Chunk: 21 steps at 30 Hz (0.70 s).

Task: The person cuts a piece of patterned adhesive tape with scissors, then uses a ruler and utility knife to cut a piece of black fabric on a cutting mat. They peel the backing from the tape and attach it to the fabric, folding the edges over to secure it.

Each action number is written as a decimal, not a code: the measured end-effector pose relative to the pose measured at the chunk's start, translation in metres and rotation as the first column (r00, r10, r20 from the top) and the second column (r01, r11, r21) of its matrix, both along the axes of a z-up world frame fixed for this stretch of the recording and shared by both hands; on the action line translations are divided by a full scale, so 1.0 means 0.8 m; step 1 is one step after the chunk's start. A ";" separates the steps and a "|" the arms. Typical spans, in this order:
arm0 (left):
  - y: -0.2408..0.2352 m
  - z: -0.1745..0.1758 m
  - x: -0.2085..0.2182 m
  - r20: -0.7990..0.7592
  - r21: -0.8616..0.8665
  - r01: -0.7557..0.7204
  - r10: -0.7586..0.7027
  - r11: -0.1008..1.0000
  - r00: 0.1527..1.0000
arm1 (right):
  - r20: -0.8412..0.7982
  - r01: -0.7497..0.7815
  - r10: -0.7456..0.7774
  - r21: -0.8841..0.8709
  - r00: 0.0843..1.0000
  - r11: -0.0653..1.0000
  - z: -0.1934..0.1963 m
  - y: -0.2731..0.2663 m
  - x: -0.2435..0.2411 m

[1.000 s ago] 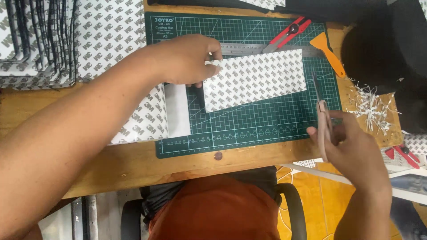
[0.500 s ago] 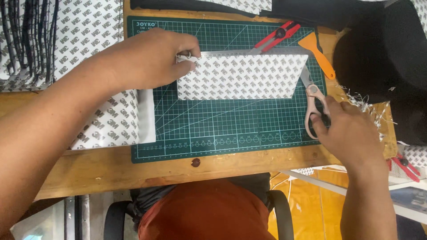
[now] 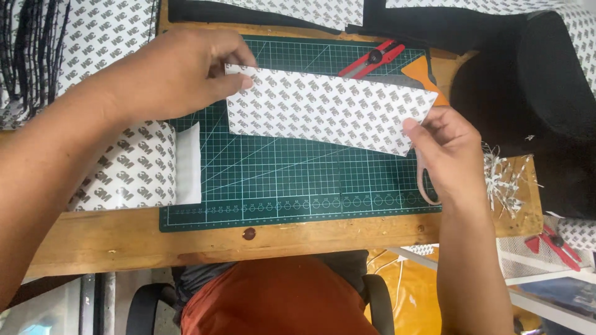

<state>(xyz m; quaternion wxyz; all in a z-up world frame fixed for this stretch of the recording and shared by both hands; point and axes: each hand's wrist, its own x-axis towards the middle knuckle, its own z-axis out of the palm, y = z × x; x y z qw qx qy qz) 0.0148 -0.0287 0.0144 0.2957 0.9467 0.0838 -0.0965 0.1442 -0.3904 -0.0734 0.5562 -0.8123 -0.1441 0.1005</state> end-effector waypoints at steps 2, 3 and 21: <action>0.002 -0.012 0.001 0.024 -0.062 -0.052 0.054 0.997 0.998 | -0.037 0.020 -0.018 0.057 0.999 0.998 0.002 0.000 -0.002; 0.003 -0.017 0.002 0.047 -0.124 -0.101 0.108 0.987 0.993 | -0.074 0.043 -0.035 0.113 0.997 0.993 0.004 0.001 -0.003; -0.074 0.018 -0.063 0.439 0.248 -0.107 -0.013 0.963 0.898 | -0.100 0.163 -0.165 -0.034 0.981 0.986 0.008 -0.012 -0.016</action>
